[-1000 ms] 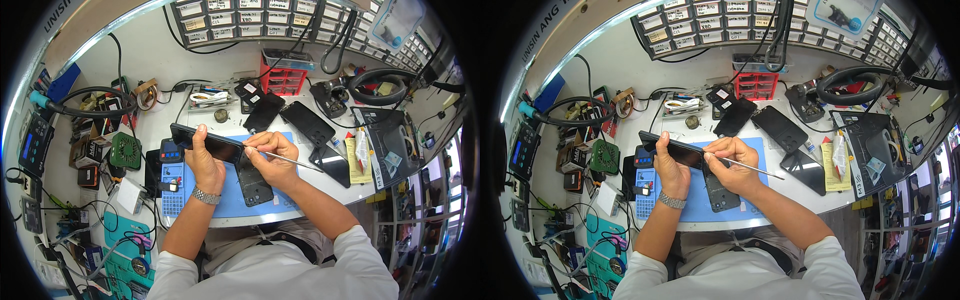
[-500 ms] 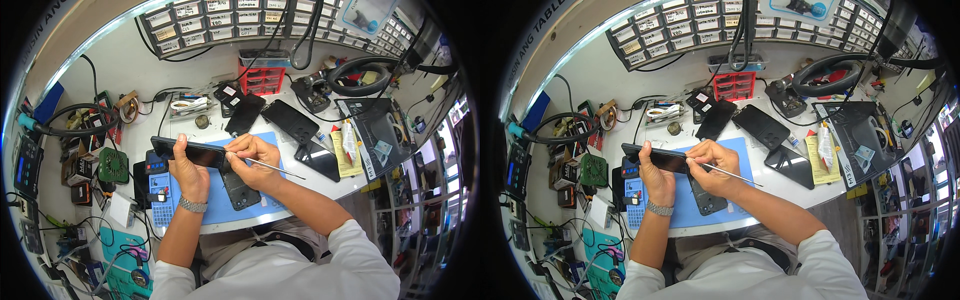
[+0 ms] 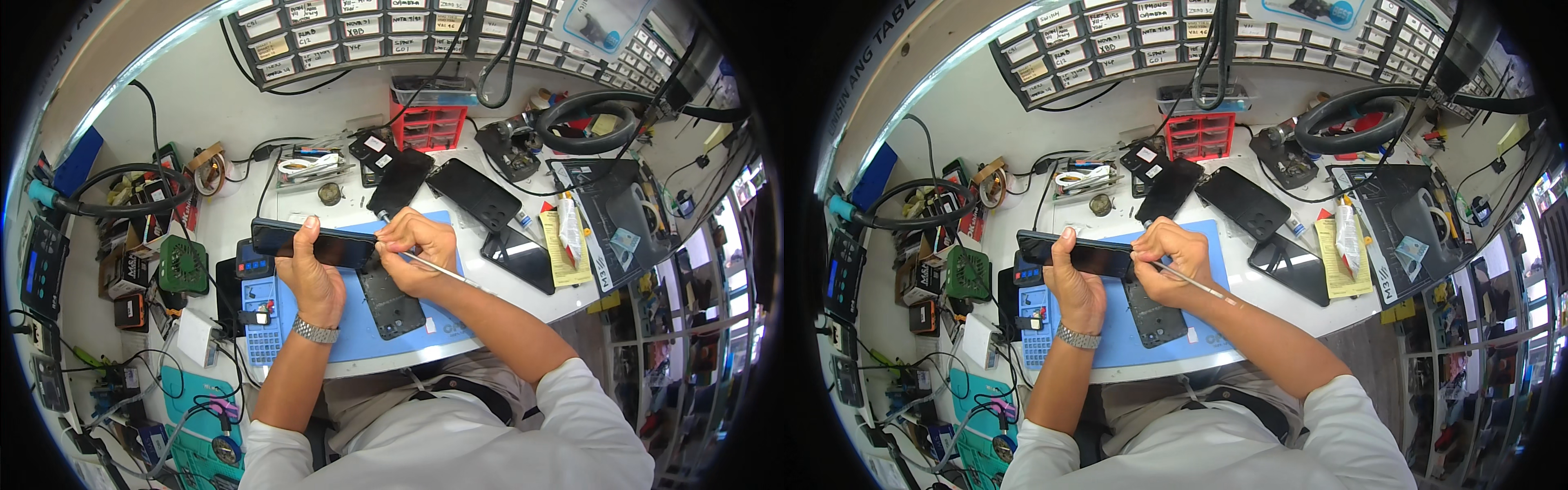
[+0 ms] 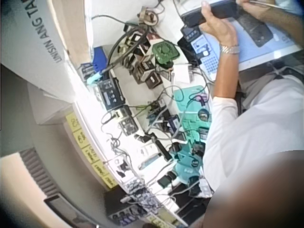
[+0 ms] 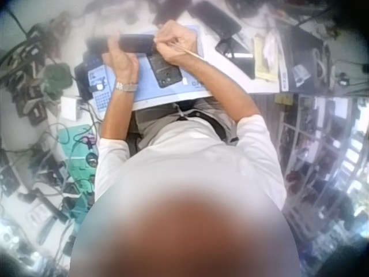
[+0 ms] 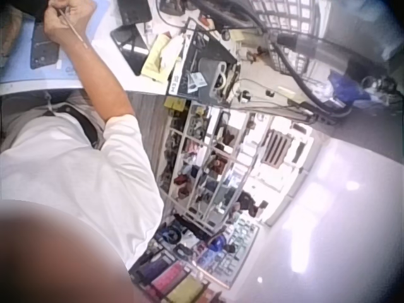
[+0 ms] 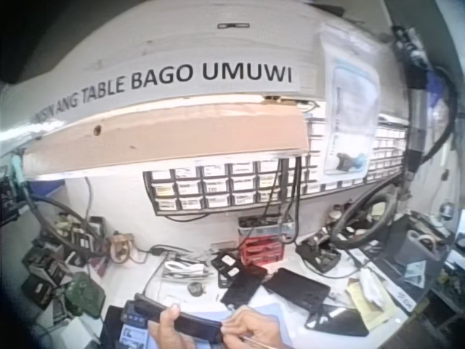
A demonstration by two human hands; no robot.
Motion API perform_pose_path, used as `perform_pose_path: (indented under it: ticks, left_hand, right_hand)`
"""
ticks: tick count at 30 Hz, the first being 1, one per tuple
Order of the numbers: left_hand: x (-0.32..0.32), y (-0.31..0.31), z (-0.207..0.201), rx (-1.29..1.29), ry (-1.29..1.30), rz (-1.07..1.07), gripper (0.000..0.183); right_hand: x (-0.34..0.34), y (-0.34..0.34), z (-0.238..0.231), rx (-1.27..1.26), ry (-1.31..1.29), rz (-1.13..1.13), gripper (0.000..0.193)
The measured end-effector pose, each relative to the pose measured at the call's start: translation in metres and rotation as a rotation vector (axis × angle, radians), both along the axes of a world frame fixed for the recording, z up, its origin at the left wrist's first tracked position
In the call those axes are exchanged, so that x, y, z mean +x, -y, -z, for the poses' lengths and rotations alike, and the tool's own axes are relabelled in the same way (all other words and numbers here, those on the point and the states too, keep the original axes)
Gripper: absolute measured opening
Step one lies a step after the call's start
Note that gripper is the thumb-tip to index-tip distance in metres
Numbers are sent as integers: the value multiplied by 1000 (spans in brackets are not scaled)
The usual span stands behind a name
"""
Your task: The person uses a heat gun to warm the back of a smartphone, then uses a metal prying tool to separate the back cover from the frame. The person continues to pry around the edges and lift the back cover to expose the internal components.
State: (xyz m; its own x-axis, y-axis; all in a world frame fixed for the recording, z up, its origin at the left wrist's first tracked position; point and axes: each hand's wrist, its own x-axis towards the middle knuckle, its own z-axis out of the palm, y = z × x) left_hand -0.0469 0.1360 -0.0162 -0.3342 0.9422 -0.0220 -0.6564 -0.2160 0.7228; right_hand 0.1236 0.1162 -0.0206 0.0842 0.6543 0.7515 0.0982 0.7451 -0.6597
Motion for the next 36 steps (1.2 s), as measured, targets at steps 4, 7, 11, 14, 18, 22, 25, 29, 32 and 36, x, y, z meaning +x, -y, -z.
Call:
perform_pose_path:
  ticks: [4,7,11,14,18,22,25,29,32,36]
  left_hand:
    - [2,3,2,-21,-37,-31,9]
    - [-2,0,2,-37,-16,3,18]
    - [-4,1,6,-5,-83,87,39]
    - [-3,-1,9,6,-103,71,38]
    - [-4,-1,12,-7,-201,31,36]
    - [-6,-1,13,-28,-164,-15,31]
    - [-8,-10,5,-202,-158,-46,55]
    - [-6,-4,-4,-94,-278,-120,59]
    - [-5,0,-4,-52,-278,-75,58]
    - [-13,-12,3,-124,-307,-115,50]
  right_hand:
    - [-7,-1,2,212,147,216,27]
    - [-9,-1,8,55,10,159,26]
    - [-5,-1,14,-438,-163,17,26]
    - [-5,-1,13,-32,-17,155,27]
    - [-9,-2,13,-69,65,249,24]
    - [-12,-6,14,-552,-152,73,21]
    - [-17,-7,13,-589,-211,-18,22]
    - [-20,-3,11,-266,-79,85,23]
    - [-11,-2,11,-77,192,47,13]
    - [-15,3,13,-39,-125,23,14]
